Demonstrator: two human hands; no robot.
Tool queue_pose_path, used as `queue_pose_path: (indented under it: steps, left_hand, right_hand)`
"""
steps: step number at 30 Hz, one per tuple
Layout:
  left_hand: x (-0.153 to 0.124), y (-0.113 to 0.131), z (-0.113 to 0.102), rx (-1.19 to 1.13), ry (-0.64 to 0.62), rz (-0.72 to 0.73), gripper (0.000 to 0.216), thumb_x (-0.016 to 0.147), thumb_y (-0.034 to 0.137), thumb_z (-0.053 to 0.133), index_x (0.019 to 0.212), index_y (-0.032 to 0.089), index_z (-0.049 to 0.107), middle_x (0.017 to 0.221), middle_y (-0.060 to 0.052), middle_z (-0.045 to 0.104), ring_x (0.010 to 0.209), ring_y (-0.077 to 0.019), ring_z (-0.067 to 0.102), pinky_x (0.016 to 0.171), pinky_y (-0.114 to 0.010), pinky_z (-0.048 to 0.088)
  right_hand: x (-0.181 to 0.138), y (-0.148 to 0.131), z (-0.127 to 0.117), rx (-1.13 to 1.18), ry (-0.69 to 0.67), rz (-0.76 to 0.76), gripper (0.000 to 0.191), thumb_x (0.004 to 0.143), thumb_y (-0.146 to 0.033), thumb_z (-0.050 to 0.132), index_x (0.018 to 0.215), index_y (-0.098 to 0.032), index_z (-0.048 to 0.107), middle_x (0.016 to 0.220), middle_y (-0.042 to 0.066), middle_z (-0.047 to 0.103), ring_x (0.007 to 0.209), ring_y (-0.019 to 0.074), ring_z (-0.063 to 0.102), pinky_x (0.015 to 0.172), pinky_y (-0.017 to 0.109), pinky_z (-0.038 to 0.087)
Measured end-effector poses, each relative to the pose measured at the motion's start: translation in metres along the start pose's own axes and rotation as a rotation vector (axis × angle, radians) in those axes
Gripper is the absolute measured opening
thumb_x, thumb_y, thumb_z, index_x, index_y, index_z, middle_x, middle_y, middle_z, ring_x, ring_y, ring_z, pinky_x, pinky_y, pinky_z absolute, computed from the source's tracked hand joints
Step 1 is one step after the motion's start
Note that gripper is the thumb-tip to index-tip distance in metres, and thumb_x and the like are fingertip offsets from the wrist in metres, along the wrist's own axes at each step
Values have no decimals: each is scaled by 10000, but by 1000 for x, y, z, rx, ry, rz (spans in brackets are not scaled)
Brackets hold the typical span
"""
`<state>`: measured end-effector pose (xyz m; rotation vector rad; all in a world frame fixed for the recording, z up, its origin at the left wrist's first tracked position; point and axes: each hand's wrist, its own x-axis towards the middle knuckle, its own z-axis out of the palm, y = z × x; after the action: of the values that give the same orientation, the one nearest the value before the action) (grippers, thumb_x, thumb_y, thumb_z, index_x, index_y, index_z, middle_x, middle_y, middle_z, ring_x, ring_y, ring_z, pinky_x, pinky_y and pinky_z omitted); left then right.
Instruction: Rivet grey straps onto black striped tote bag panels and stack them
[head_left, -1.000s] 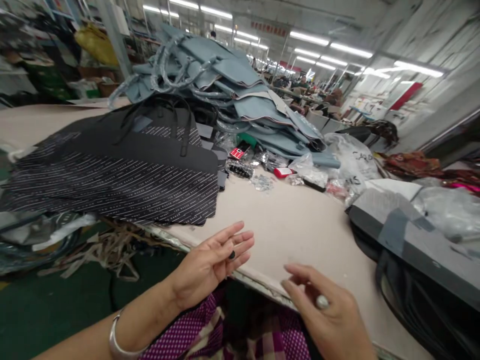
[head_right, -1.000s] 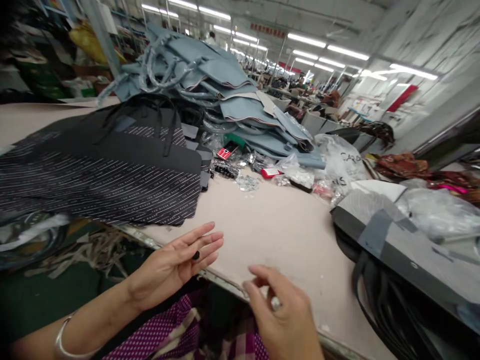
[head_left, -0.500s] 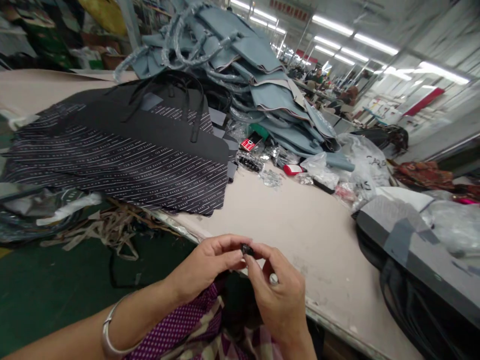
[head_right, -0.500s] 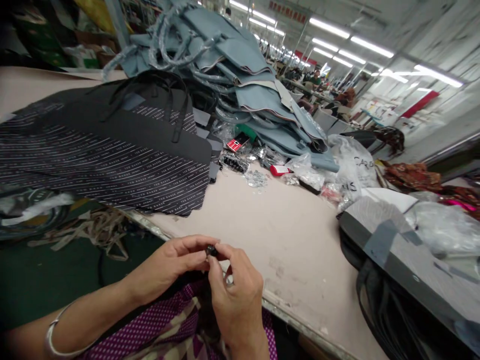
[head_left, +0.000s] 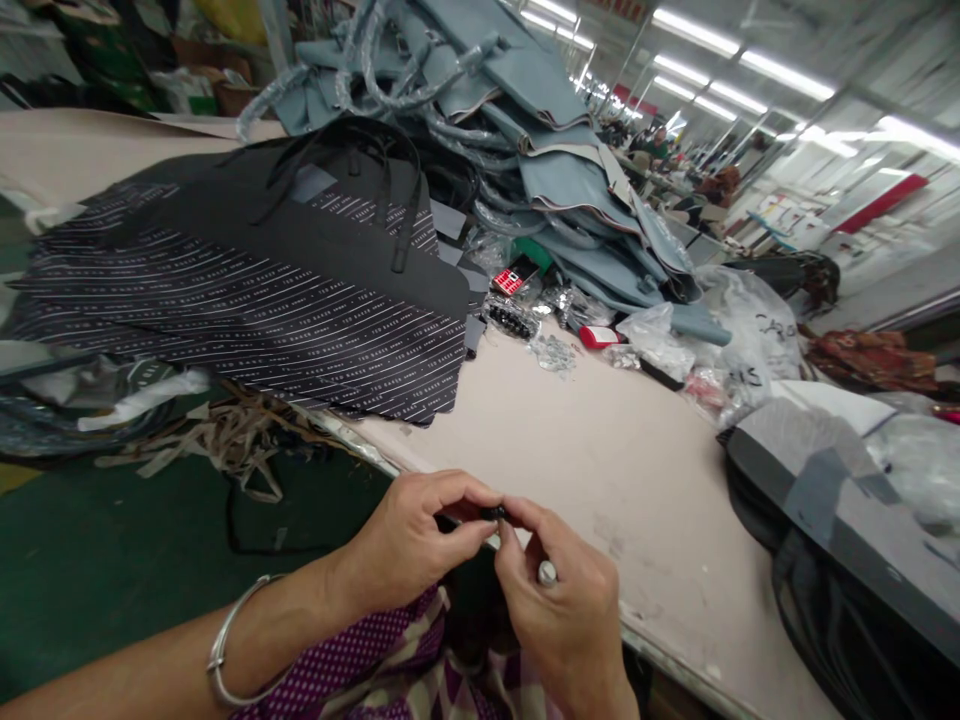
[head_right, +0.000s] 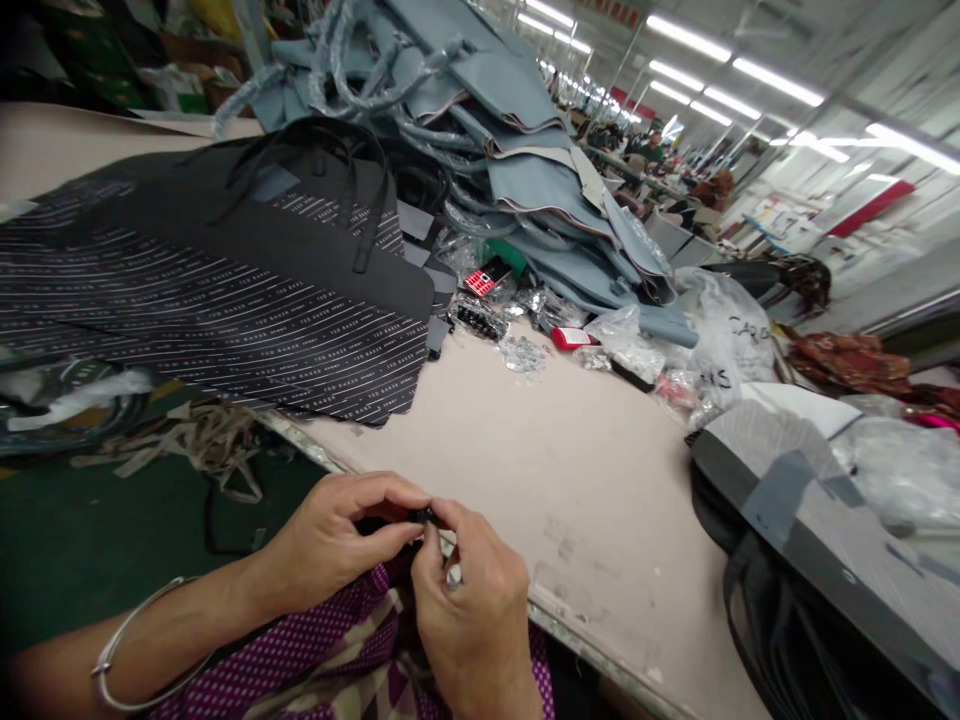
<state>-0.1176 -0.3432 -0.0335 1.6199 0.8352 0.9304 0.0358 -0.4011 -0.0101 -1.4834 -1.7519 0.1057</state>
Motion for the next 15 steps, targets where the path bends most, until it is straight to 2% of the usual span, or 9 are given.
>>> queue_pose_path:
  steps: [4,8,10,13,15]
  left_hand:
    - [1,-3,1,103,28,194,195,804,62,619,944,148,724,871,-29,749,778,-120,693,751,-207,535]
    - [2,-5,4,131,51,316,186,811,43,601,941,139,695,876,-43,741,802,-126,690,766,-209,527]
    - [3,-4,6,93,61,229,161,804,69,603,918,147,686,856,-37,733,776,-131,680,742,-219,521]
    - [6,0,11,-106,61,-106,95,764,148,631,855,156,658,769,-16,696,686,-130,635,653,-226,498]
    - [11,2,12,-310,70,-300,109,686,175,654,784,158,608,684,9,638,627,-111,575,590,-211,452]
  right_hand:
    - [-1,-1,7,-73,40,-21,182,865,-133,503,946,-140,666,740,42,715,517,130,619,572,242,539]
    - [-1,-1,10,-80,31,96,176,869,-164,483,920,-170,651,717,23,677,572,143,624,573,251,514]
    - [1,-1,11,-57,10,161,179,871,-179,474,910,-183,649,723,19,672,596,147,624,579,252,507]
    - [4,-3,12,-7,7,238,184,867,-222,493,895,-207,674,774,28,705,657,161,658,616,252,517]
    - [5,-2,14,24,33,301,172,855,-262,535,876,-232,703,775,21,723,645,163,672,580,237,511]
